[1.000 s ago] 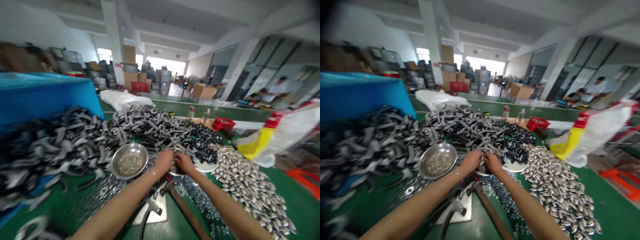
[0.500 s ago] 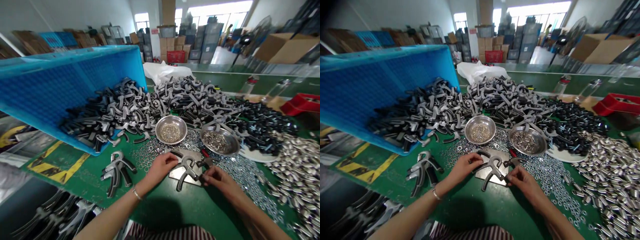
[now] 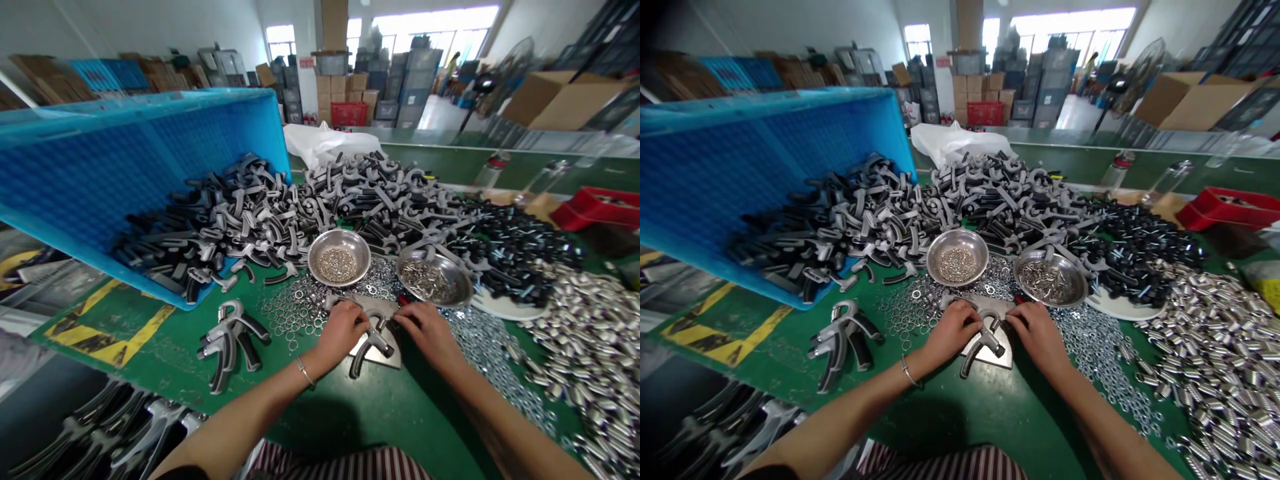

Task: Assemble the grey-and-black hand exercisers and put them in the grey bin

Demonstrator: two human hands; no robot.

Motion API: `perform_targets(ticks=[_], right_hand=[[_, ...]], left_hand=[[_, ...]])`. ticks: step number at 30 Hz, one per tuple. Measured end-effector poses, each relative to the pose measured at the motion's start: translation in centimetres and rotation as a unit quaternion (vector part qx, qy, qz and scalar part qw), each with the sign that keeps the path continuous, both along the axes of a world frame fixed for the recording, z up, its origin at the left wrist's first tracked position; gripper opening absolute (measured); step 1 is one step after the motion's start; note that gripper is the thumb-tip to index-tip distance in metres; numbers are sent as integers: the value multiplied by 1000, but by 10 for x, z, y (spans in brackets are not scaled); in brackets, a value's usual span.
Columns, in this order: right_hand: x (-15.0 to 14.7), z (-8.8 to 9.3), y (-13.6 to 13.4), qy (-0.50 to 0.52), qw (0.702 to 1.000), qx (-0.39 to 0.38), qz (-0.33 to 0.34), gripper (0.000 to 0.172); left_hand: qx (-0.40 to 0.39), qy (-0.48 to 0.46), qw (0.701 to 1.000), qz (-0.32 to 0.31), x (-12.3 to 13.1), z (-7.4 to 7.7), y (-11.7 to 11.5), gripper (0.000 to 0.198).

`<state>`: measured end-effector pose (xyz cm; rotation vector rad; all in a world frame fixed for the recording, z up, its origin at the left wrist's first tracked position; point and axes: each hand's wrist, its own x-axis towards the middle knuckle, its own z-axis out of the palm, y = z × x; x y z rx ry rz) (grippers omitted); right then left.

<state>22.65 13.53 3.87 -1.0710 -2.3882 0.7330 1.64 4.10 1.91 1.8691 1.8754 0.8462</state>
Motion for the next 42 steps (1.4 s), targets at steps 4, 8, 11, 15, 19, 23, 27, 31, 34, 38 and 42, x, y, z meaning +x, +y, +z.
perform_targets(ticks=[4, 8, 11, 15, 19, 23, 27, 31, 34, 38, 42], right_hand=[[-17, -14, 3, -26, 998, 53, -22, 28], [-20, -19, -1, -43, 997, 60, -38, 29], [-21, -18, -2, -56, 995, 64, -44, 29], [-22, -16, -4, -71, 994, 71, -42, 28], [-26, -15, -6, -107, 987, 117, 5, 28], [-22, -13, -4, -137, 973, 171, 74, 31], [15, -15, -7, -137, 969, 202, 23, 35], [61, -20, -22, -237, 968, 53, -59, 35], [71, -12, -33, -167, 979, -91, -75, 30], [57, 8, -40, -67, 982, -163, -65, 34], [49, 15, -40, -139, 982, -123, -35, 32]], left_hand=[[20, 176, 978, -107, 2, 11, 3, 19], [18, 249, 953, -171, 1, 16, 0, 18], [18, 281, 942, -182, 3, 16, -12, 22], [-4, 266, 956, -125, 9, 13, -29, 42], [-16, 242, 964, -108, 14, 12, -35, 56], [-23, 242, 963, -119, 11, 15, -34, 51], [-18, 217, 966, -139, 2, 18, -35, 45], [-10, 208, 966, -155, -3, 20, -35, 44], [-13, 206, 967, -153, -2, 23, -34, 42], [-21, 198, 969, -149, 1, 28, -34, 41], [-22, 177, 974, -139, 1, 24, -37, 40]])
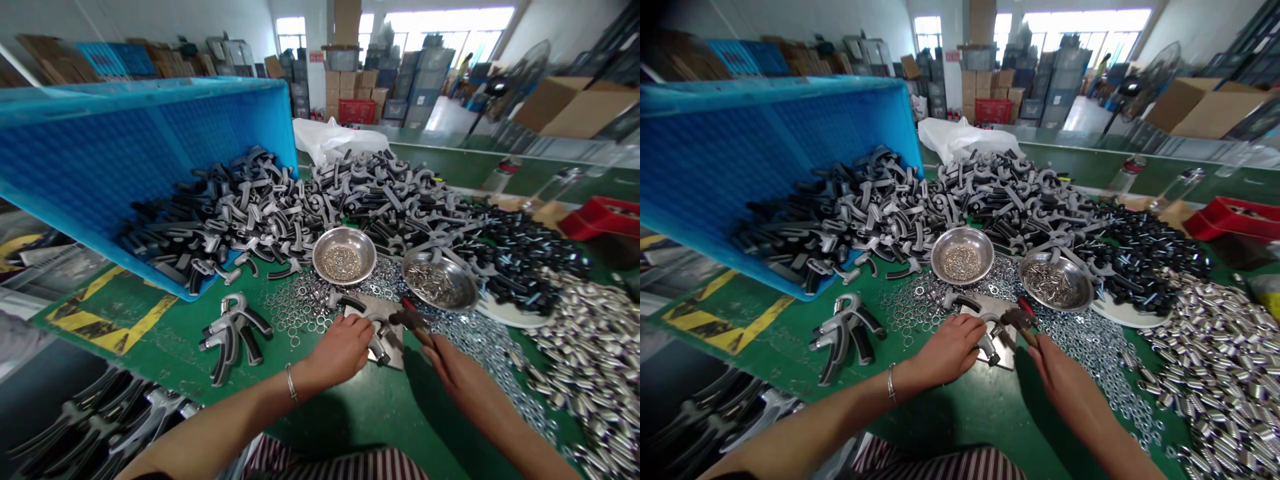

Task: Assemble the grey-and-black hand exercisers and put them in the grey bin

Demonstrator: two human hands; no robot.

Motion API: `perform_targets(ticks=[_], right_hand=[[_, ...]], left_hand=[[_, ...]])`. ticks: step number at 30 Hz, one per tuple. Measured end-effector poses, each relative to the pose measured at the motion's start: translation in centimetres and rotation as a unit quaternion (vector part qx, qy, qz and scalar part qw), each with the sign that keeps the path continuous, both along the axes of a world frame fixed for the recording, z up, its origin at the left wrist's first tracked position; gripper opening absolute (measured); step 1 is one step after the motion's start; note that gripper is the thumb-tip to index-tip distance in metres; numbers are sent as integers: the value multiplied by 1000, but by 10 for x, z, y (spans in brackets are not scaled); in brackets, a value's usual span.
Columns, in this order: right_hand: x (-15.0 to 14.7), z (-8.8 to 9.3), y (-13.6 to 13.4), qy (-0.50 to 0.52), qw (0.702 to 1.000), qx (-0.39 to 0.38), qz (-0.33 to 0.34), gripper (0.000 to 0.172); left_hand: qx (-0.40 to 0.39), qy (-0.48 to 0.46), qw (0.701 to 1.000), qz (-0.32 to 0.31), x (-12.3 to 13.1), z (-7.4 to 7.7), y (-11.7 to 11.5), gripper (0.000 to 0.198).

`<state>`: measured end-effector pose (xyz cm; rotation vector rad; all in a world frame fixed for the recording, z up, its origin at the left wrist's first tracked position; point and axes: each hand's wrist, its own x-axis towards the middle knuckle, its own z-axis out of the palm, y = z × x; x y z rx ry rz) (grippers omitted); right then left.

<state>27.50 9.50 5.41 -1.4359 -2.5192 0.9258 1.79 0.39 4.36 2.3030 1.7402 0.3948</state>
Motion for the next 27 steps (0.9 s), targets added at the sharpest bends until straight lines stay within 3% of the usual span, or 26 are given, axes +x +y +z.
perform_targets(ticks=[3, 6, 8, 11, 14, 17, 19, 21, 24, 27], right_hand=[[-5, 6, -3, -24, 999, -8, 32, 32], [-19, 19, -12, 13, 999, 10, 52, 34], [-32, 25, -16, -22, 997, 24, 70, 34], [-37, 21, -15, -48, 994, -19, 98, 33], [-16, 8, -14, 36, 990, -129, 31, 40], [21, -6, -10, 26, 974, -211, -79, 51], [39, -10, -2, -17, 985, -149, -85, 51], [43, -11, 10, -37, 998, 3, -49, 43], [18, -12, 31, -73, 979, 189, -2, 30], [-24, -20, 41, -155, 957, 245, -5, 23]], left_hand=[[-3, -49, 998, 40, -1, -10, -1, 50], [-17, -109, 990, 90, -2, -20, 0, 79], [-24, -131, 985, 107, -1, -23, 2, 93], [-27, -129, 985, 113, 2, -23, 3, 97], [-15, -121, 987, 102, 2, -20, 4, 91], [-39, -188, 976, 100, -3, -13, 9, 82], [-109, -287, 946, 108, -8, -7, 14, 73], [-138, -341, 920, 133, -13, -2, 17, 67], [-46, -263, 949, 167, -18, 0, 16, 54], [-4, -189, 973, 132, -18, -4, 7, 34]])
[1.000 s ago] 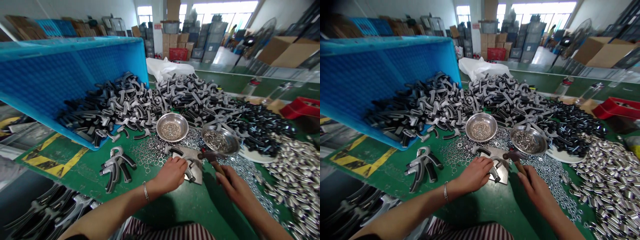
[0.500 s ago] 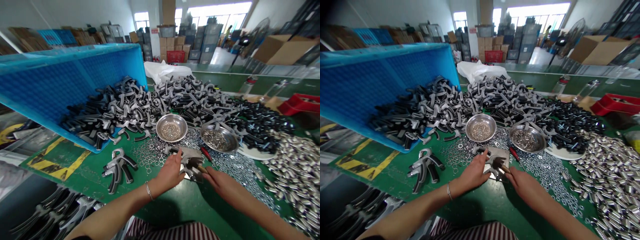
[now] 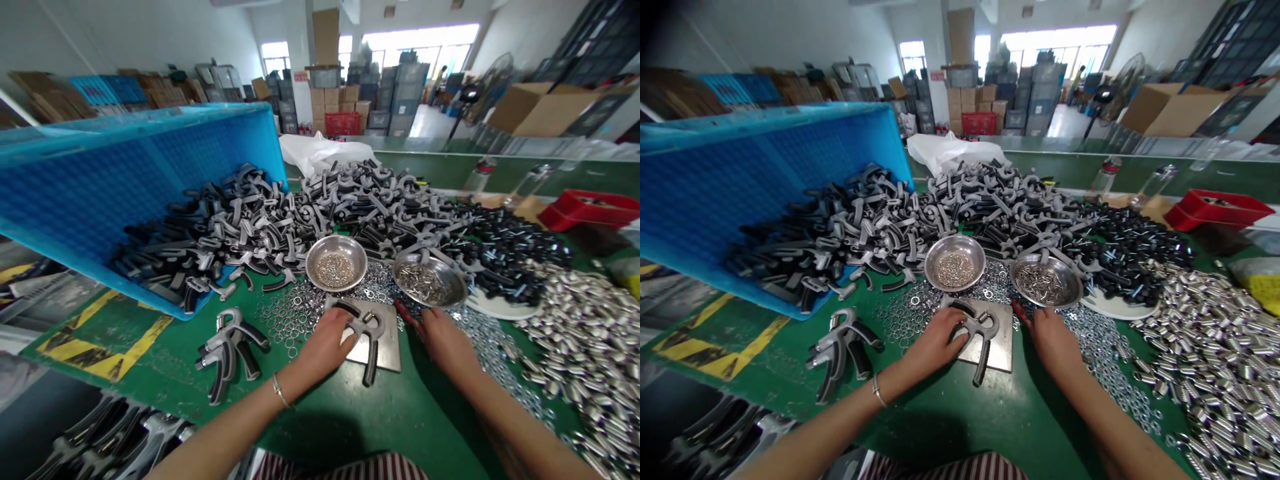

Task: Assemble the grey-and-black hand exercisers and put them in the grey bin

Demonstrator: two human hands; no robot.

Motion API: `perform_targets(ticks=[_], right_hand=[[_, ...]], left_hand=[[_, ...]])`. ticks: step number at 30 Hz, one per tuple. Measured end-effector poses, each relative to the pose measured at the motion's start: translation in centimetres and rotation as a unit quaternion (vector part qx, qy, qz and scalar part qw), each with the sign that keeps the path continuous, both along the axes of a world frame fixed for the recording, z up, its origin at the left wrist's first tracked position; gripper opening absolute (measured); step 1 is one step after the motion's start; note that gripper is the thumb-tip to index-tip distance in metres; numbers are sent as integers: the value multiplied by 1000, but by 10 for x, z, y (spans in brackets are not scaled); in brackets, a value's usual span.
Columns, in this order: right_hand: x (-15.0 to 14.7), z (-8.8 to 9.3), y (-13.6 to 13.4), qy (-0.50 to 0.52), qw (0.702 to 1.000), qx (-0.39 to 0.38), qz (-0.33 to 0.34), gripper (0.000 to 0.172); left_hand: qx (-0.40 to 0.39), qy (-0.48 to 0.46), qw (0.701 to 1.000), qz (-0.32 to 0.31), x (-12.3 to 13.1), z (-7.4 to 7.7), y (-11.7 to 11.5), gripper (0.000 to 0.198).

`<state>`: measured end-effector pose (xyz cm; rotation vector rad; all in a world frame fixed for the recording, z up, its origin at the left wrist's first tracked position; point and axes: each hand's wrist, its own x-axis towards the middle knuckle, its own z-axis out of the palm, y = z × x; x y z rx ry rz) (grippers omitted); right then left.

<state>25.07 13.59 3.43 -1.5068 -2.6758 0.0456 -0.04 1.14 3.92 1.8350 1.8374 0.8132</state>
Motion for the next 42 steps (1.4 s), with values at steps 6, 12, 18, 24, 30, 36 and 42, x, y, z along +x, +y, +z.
perform_targets(ticks=[6, 12, 18, 24, 30, 36, 42], right_hand=[[-23, -21, -2, -21, 999, 12, -29, 19], [-19, 12, -10, 278, 953, -115, -16, 24], [-73, 2, -26, 557, 776, -291, -57, 27], [-87, -21, -28, 567, 768, -290, -71, 27], [-84, -15, -27, 541, 784, -295, -75, 25], [-82, -16, -31, 406, 883, -235, -34, 26], [-103, 5, -9, 327, 918, -224, 12, 26]], left_hand=[[-4, 61, 998, -17, 1, -11, -3, 49], [-32, 89, 995, -6, 3, -12, 2, 52], [-51, 74, 996, 1, 6, -16, 4, 46], [-47, 67, 997, -2, 6, -13, 5, 46], [-18, 63, 998, -1, 6, -18, 4, 44], [-13, 65, 998, -6, 6, -21, 3, 44], [-31, 71, 997, -3, 8, -17, 3, 47]])
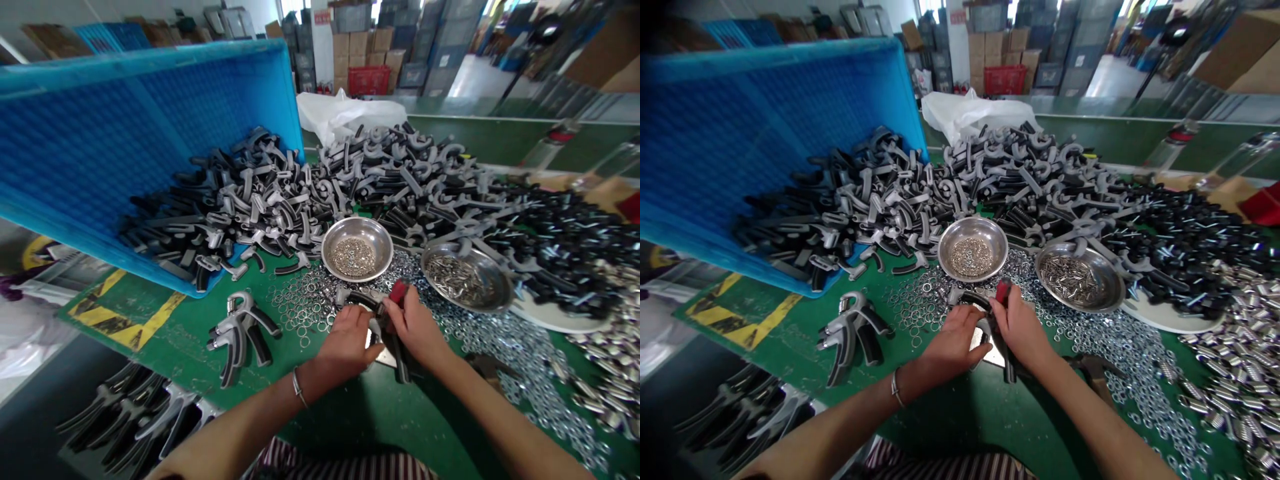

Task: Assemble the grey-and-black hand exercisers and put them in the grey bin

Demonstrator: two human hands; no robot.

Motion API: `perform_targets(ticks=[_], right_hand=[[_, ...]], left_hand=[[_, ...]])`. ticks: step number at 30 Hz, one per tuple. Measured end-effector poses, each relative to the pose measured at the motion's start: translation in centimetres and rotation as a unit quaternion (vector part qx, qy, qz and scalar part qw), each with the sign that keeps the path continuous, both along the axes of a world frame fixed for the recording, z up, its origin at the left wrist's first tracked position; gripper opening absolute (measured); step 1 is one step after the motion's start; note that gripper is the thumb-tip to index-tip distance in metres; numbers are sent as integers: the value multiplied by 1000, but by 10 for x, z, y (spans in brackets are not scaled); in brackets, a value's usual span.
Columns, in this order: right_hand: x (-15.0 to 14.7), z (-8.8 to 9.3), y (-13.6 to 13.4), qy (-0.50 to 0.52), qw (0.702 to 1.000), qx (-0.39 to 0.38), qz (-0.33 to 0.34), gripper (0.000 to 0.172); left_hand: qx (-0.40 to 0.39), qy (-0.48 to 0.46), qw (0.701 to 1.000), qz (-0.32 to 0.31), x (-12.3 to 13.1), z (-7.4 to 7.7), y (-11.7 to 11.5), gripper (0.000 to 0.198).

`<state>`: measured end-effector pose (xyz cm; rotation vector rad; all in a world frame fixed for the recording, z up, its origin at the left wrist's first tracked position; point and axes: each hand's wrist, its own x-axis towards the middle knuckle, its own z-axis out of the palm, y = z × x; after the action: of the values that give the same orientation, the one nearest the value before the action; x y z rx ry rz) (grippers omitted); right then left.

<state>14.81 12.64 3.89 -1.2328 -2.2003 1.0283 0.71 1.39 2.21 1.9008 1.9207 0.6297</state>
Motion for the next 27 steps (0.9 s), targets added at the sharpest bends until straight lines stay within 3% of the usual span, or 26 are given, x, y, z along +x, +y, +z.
perform_targets(ticks=[3, 5, 9, 12, 15, 21, 23, 27], right_hand=[[-4, 14, 19, 107, 979, -163, 66, 33], [0, 16, 27, 189, 952, -234, 64, 38], [18, 3, 28, 276, 934, -225, -8, 33], [34, -9, 24, 182, 966, -184, -23, 32], [46, -12, 22, 156, 970, -177, -55, 32], [34, -8, 2, 223, 959, -172, -11, 31], [26, -9, -7, 235, 958, -166, -6, 30], [20, -5, -20, 285, 929, -235, 2, 30]], left_hand=[[-28, 4, 1000, 8, 0, 7, 0, 48], [-41, 2, 999, 10, 1, 11, 0, 47], [-52, 1, 999, 11, 1, 13, 0, 48], [-48, 5, 999, 18, 2, 11, -1, 49], [-33, 10, 999, 20, 3, 5, -3, 51], [-18, -7, 999, 28, 4, 0, -5, 50], [-26, -13, 999, 29, 3, 3, -5, 51], [5, -16, 999, 27, 3, 15, -4, 47]])
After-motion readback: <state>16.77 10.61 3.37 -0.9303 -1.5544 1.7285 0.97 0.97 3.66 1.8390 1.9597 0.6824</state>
